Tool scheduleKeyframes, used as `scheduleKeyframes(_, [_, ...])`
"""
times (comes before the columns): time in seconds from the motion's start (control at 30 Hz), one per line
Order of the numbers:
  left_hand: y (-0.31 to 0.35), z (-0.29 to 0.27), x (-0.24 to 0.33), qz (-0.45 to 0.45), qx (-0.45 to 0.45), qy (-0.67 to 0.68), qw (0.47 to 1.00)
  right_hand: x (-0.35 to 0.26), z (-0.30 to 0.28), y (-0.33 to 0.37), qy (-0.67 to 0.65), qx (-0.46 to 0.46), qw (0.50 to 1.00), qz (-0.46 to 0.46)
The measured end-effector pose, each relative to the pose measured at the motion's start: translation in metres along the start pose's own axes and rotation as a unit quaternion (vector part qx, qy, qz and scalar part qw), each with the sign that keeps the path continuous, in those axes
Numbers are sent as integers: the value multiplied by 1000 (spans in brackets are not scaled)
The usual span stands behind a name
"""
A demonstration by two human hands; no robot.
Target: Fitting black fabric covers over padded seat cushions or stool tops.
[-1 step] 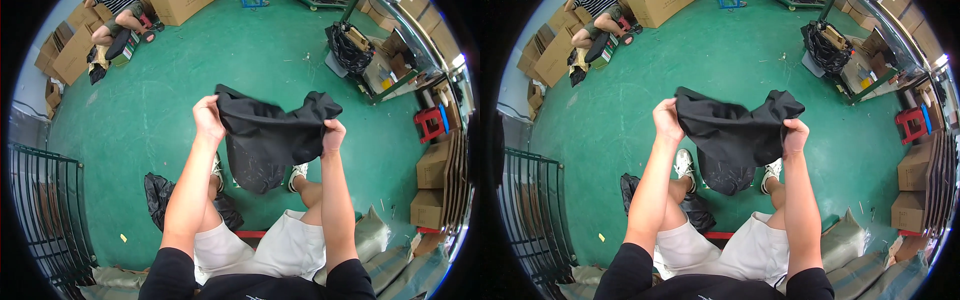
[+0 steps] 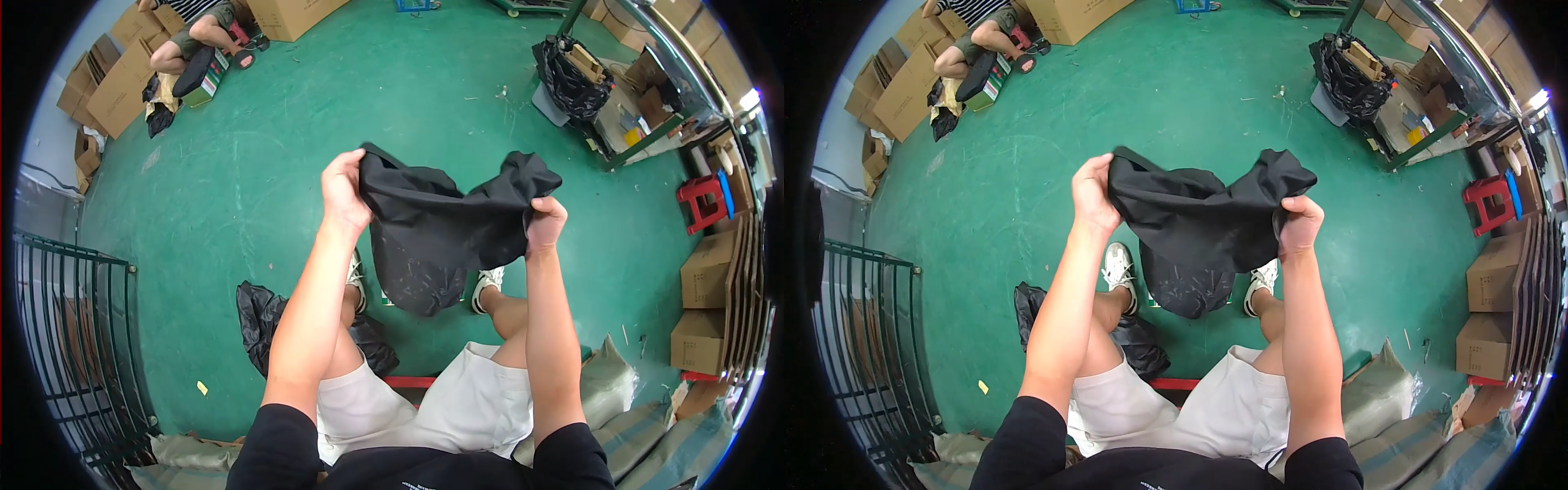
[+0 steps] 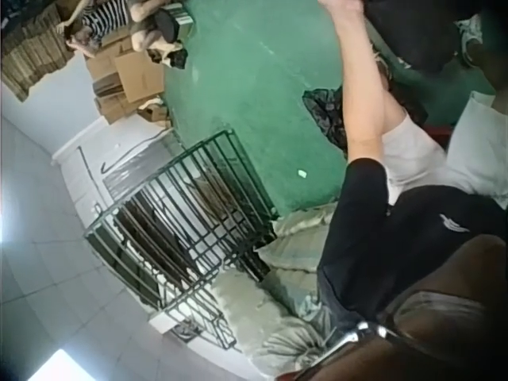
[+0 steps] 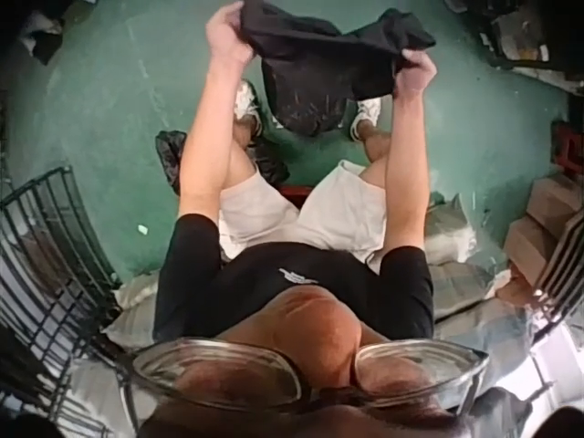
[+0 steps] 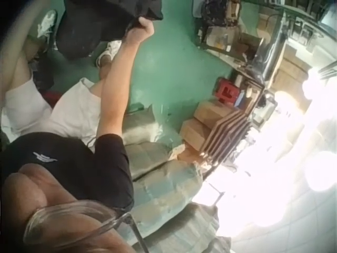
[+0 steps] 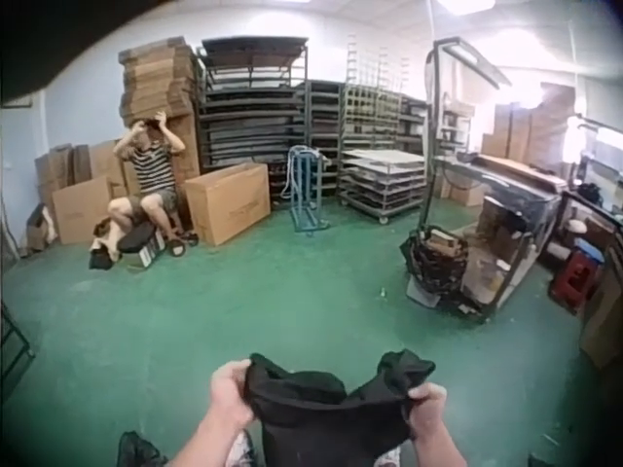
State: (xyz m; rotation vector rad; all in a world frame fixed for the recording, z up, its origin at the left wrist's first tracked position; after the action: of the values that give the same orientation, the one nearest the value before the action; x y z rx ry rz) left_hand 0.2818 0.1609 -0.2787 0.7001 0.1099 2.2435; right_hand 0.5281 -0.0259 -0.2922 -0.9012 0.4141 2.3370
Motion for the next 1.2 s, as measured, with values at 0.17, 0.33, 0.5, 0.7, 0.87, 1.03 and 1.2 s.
scheduleKeyframes(0.17, [-1,-13,-19,36,97,-185,977,-9,-6,8,-23,11,999,-35])
scheduleKeyframes(0.33, [0,-10,-36,35,180,-159,970,-19,-3,12,-105,-165,981,9])
scheduleKeyframes(0.5, [6,-6,-28,55,128,-186,973,-18,22,30,-173,-96,971,134])
scheduleKeyframes(0.7, [7,-6,-25,7,92,-106,990,-12,-13,-8,314,-139,925,159])
scheduleKeyframes(0.87, [9,-4,-32,-46,29,-110,992,8,-8,2,510,-130,842,116])
scheduleKeyframes(1.03, [7,-10,-41,-58,-51,-115,990,51,15,6,638,-170,751,14])
scheduleKeyframes(1.2, [16,8,-45,-74,-76,-75,992,62,9,-9,588,-84,804,-24])
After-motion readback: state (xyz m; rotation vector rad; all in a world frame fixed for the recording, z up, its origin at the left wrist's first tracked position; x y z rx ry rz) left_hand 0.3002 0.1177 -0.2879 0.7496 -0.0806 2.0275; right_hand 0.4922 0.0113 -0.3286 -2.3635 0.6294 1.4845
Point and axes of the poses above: each hand's wrist, its own y-axis away from the middle knuckle, its own z-axis out of the palm, x = y × z, the point moved 3 cm from there along -y, towards the middle knuckle, and after that the axes turned 1 degree about -z, right-handed, at the moved point
